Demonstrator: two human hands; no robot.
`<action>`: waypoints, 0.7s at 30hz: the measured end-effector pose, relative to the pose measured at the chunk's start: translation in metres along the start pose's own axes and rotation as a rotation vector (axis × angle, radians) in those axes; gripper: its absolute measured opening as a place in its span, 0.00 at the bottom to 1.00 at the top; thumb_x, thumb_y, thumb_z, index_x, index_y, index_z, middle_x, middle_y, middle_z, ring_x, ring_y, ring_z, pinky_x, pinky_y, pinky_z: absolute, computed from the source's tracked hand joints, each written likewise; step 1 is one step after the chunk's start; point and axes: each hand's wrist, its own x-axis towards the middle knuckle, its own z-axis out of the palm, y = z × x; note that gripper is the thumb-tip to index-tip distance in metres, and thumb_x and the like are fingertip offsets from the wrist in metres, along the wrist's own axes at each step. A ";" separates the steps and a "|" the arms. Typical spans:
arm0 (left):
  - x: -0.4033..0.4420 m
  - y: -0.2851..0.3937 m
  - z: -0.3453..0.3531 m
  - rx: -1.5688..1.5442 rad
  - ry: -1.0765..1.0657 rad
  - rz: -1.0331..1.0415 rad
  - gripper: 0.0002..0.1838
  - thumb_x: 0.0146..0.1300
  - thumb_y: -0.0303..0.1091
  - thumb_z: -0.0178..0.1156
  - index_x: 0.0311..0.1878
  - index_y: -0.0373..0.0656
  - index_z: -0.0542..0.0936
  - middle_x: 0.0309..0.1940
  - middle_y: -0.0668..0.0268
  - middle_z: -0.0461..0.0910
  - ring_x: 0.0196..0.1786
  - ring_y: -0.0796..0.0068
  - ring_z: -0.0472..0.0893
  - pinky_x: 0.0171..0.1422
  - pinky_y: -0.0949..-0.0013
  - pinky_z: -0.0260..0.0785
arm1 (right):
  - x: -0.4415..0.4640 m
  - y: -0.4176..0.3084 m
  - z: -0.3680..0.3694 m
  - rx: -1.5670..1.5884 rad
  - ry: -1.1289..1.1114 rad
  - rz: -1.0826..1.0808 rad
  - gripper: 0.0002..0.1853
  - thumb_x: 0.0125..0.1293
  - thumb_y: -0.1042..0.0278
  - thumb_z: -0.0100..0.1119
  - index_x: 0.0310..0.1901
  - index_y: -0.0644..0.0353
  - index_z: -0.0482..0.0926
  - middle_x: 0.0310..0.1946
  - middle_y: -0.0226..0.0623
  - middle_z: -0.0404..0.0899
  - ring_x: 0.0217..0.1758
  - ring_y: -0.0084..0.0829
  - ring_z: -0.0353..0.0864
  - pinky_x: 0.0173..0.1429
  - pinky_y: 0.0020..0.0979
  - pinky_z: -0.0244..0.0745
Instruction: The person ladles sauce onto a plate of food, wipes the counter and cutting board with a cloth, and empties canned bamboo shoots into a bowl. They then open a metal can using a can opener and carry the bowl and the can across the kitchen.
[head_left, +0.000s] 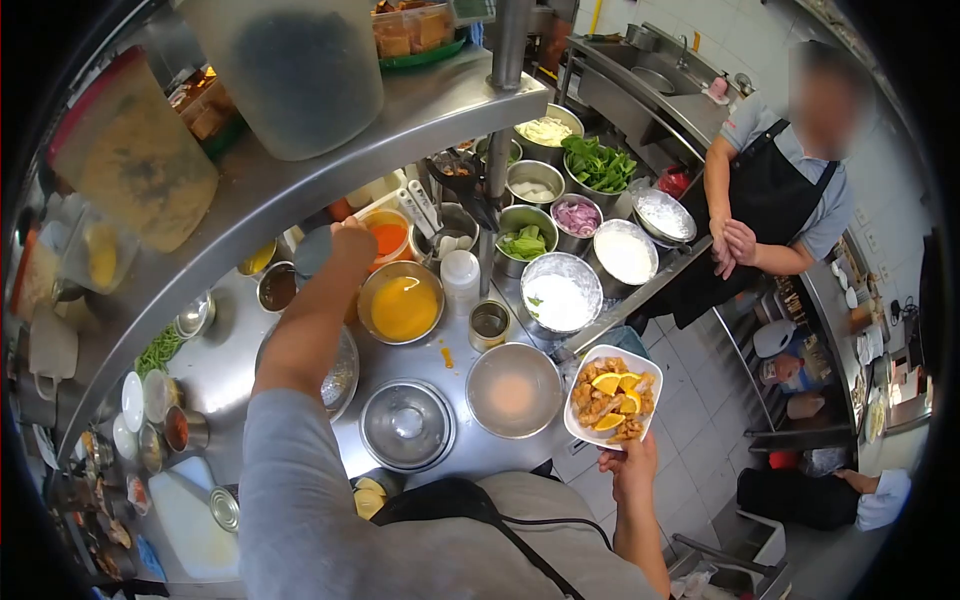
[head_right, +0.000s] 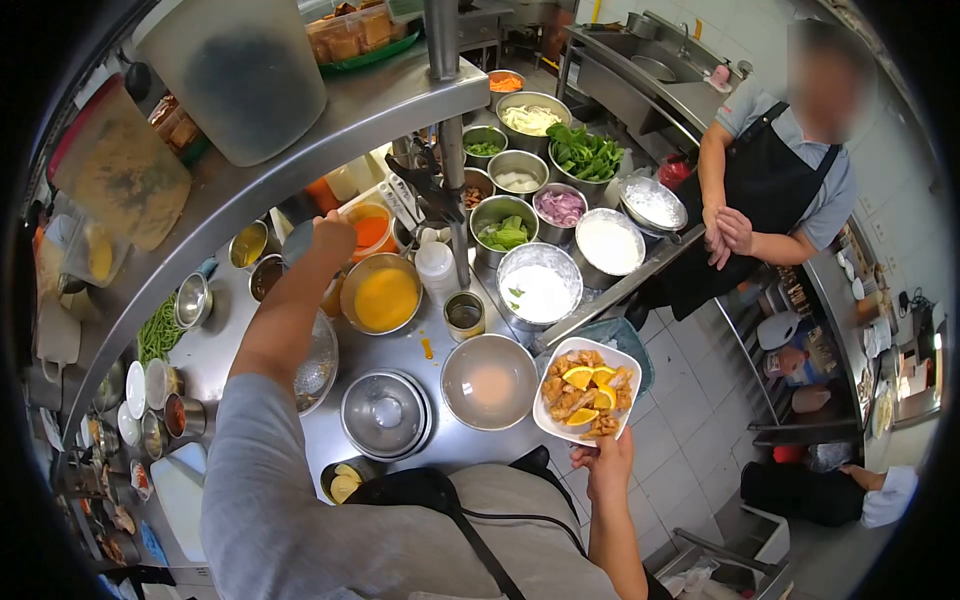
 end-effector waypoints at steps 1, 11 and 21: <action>0.007 0.002 0.009 -0.019 -0.048 -0.050 0.11 0.63 0.38 0.64 0.44 0.51 0.91 0.50 0.68 0.83 0.56 0.66 0.76 0.52 0.59 0.71 | -0.002 0.000 -0.002 0.001 0.006 0.002 0.21 0.65 0.75 0.42 0.60 0.65 0.67 0.31 0.49 0.83 0.19 0.30 0.80 0.18 0.28 0.77; 0.065 -0.036 0.059 -0.252 -0.015 0.096 0.09 0.63 0.36 0.62 0.33 0.49 0.90 0.29 0.62 0.86 0.35 0.65 0.85 0.42 0.65 0.77 | -0.002 0.010 -0.017 0.005 0.020 0.009 0.20 0.65 0.75 0.43 0.60 0.66 0.67 0.31 0.50 0.82 0.19 0.31 0.81 0.19 0.28 0.77; 0.031 0.016 0.031 -1.077 0.274 -0.463 0.21 0.73 0.48 0.54 0.42 0.38 0.86 0.38 0.47 0.86 0.45 0.46 0.86 0.54 0.49 0.74 | 0.002 0.018 -0.015 0.020 -0.014 -0.006 0.20 0.67 0.74 0.42 0.60 0.64 0.66 0.31 0.49 0.82 0.20 0.31 0.81 0.20 0.28 0.77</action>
